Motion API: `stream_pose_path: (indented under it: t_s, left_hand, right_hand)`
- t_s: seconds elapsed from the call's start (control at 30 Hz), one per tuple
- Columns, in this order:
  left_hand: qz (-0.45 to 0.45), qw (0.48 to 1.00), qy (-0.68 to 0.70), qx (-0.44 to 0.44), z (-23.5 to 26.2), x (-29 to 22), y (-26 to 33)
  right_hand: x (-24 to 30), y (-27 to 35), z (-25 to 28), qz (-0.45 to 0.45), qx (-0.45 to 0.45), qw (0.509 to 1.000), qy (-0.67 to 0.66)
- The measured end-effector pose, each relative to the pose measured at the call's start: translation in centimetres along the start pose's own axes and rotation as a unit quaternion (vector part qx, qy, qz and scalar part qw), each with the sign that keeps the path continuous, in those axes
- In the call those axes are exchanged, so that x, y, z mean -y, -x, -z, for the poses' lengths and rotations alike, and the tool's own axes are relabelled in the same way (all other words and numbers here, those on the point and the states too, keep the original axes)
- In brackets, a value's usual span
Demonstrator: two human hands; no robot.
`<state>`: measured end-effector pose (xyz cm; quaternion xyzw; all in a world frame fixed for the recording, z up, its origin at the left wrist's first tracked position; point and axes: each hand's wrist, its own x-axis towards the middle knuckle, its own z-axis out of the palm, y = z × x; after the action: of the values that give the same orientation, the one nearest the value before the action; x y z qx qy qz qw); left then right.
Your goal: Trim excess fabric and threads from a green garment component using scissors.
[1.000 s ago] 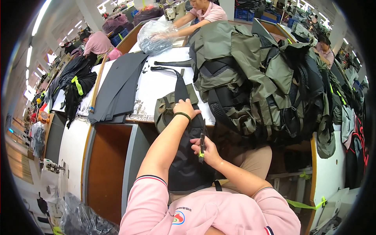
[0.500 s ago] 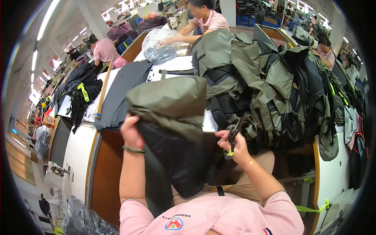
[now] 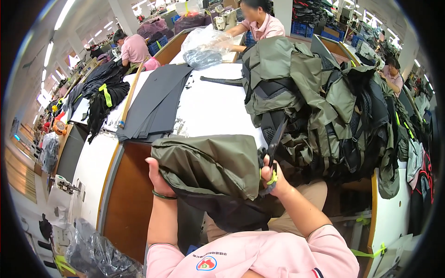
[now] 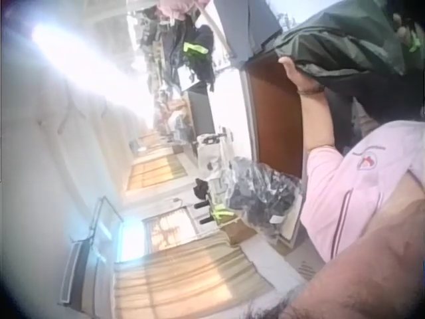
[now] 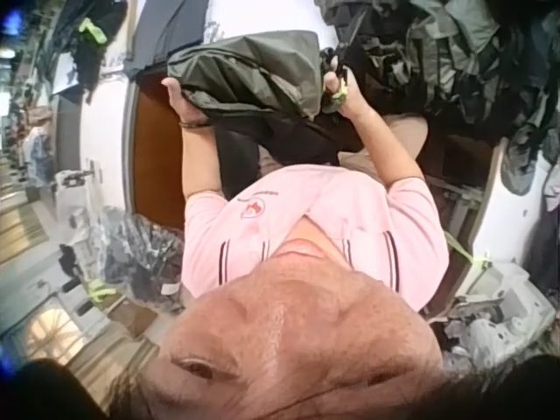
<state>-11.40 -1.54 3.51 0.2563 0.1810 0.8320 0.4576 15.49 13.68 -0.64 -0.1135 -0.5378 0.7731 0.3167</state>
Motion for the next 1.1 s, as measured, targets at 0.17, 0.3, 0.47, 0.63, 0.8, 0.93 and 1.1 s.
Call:
stream_pose_path:
  t_s: [0.17, 0.3, 0.47, 0.63, 0.8, 0.93, 1.1]
  left_hand:
    - [-0.034, 0.990, -0.133, -0.022, 0.4, -0.3, 0.6]
    - [-0.052, 0.979, -0.194, 0.032, -0.9, -0.8, 1.0]
    - [-0.038, 0.894, -0.420, 0.154, -4.2, -5.8, 0.4]
    - [-0.018, 0.813, -0.572, 0.112, -2.6, -11.1, 1.4]
    - [0.089, 0.655, -0.749, 0.034, -2.8, -11.4, 1.9]
    - [-0.229, 0.560, -0.796, 0.009, -4.5, -7.8, 3.1]
    - [-0.180, 0.578, -0.749, 0.270, -7.3, -0.5, 1.5]
  right_hand:
    - [-0.6, 1.7, 0.2, -0.006, -0.025, 1.000, -0.005]
    - [1.8, 1.3, -0.6, -0.011, -0.096, 0.993, 0.070]
    - [7.5, -1.3, 0.6, 0.147, -0.123, 0.981, -0.007]
    - [11.9, -2.1, -1.7, 0.103, -0.009, 0.988, -0.113]
    - [7.3, -1.7, -4.3, -0.041, -0.028, 0.988, -0.146]
    - [3.4, -1.1, -4.2, -0.143, -0.045, 0.981, -0.123]
    - [2.3, -0.5, -4.2, -0.179, -0.067, 0.976, -0.109]
